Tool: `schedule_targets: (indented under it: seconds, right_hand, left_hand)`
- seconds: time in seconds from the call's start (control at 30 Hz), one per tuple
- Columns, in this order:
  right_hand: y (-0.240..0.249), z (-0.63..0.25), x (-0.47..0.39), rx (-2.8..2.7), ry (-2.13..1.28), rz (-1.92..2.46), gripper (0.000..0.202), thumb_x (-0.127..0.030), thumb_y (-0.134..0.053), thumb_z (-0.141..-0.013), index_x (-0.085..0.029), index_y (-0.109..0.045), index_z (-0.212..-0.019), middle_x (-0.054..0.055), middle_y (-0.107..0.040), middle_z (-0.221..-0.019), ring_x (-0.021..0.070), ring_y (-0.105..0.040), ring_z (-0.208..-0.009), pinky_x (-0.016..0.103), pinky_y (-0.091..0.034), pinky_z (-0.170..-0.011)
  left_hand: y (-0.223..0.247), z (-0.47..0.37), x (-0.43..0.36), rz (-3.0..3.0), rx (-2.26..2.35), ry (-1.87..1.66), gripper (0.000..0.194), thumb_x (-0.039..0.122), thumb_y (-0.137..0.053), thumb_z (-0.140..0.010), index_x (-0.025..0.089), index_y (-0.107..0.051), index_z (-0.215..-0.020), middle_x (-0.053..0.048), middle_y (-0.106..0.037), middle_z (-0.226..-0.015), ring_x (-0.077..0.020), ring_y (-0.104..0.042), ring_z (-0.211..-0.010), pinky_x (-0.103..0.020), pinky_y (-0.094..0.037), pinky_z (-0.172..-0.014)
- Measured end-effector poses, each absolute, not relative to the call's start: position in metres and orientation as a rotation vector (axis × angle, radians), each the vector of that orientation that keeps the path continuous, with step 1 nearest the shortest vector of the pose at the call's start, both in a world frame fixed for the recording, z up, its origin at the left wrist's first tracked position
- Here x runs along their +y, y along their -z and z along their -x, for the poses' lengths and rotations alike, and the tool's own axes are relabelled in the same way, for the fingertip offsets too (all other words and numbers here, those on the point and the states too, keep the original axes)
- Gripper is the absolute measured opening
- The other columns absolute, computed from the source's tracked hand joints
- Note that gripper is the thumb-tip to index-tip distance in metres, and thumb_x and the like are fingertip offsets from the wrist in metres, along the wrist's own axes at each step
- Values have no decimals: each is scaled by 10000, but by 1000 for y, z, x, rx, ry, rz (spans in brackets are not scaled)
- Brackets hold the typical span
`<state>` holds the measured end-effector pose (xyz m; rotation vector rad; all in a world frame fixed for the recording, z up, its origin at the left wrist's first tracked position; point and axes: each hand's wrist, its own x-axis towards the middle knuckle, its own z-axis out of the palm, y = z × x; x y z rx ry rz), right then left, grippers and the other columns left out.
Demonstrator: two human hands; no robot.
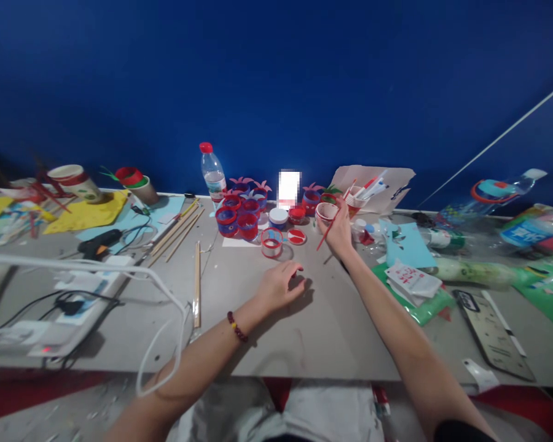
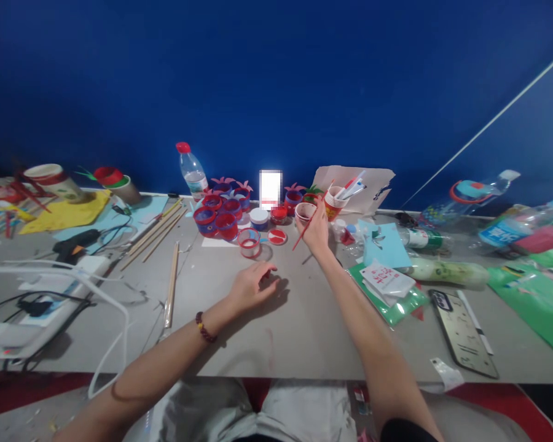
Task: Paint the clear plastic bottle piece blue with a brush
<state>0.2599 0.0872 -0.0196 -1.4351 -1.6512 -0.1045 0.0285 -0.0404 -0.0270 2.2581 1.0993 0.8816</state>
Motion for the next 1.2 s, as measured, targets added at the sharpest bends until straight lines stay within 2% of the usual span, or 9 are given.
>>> schedule_targets:
  seconds: [0.2,0.3,0.43,0.6,0.7,0.8,0.9,1.03,1.2]
  right_hand:
    - [12,-257,71,-1669,136,1448,749,-365,-615,-860,-130,-278,-1486,239,-376,-1549,358,-365,-1439,598,-333,-1158]
    - [11,-247,46,-1742,217,1438,722,-345,-596,-863,-164,-305,-1499,191,-401,-1555,362,-326,-1457,617,-305,-1172]
    - [18,-228,0,-1909,189,1446,751,-300,-553,-886,-195,-241,-1560,159,-432,-1555,365,-350,-1455,614,-351,-1142]
    - [23,-208,-37,-2135,205,1366,843,-130,-489,-869,-155,-87,-1609,173,-513,-1500,354,-452,-1390,538,-454,-1065]
    - [19,-204,-41,-2175,229,1284,822,-84,-434,-883,-180,-74,-1616,153,-556,-1465,325,-506,-1338,505,-478,-1044]
    - [11,-204,-37,-2198,263,1173,790,-95,-425,-900,-188,-96,-1612,145,-613,-1395,305,-544,-1290,480,-499,-1026]
    - [8,-207,-29,-2138,274,1123,726,-140,-439,-915,-184,-166,-1586,149,-670,-1284,291,-631,-1144,463,-547,-948]
    - [17,-214,-9,-1978,234,1139,526,-172,-471,-905,-212,-416,-1426,117,-724,-1092,257,-690,-912,416,-586,-824]
    - [23,-216,12,-1903,221,1153,410,-197,-467,-915,-177,-487,-1325,130,-725,-1099,221,-709,-879,365,-582,-806]
  left_hand:
    - [21,-29,-41,-2223,1078,-951,162,326,-596,-863,222,-623,-984,-19,-627,-795,-175,-580,-714,-289,-449,-686]
    - [19,-29,-42,-2116,1121,-956,203,353,-605,-856,219,-624,-1006,-17,-632,-810,-165,-577,-710,-285,-455,-678]
    - [20,-33,-42,-1849,1111,-956,267,419,-630,-838,211,-636,-1006,9,-622,-738,-143,-550,-630,-272,-445,-611]
    - [21,-35,-39,-1712,989,-894,262,443,-656,-811,183,-628,-817,30,-572,-641,-108,-478,-556,-238,-379,-525]
    - [19,-36,-40,-1677,995,-893,365,504,-623,-839,177,-559,-692,29,-539,-591,-104,-465,-550,-220,-352,-504]
    - [18,-36,-41,-1577,959,-878,479,594,-527,-888,178,-515,-650,20,-520,-549,-102,-454,-520,-215,-338,-487]
    - [20,-36,-40,-1535,949,-910,515,623,-487,-904,170,-554,-669,6,-540,-554,-105,-460,-509,-222,-346,-486]
    - [25,-36,-37,-1561,1022,-974,483,560,-477,-932,160,-616,-700,-6,-563,-563,-122,-504,-533,-239,-384,-528]
    - [31,-34,-33,-1590,1121,-1016,442,501,-465,-938,157,-634,-717,16,-522,-550,-122,-484,-544,-244,-367,-553]
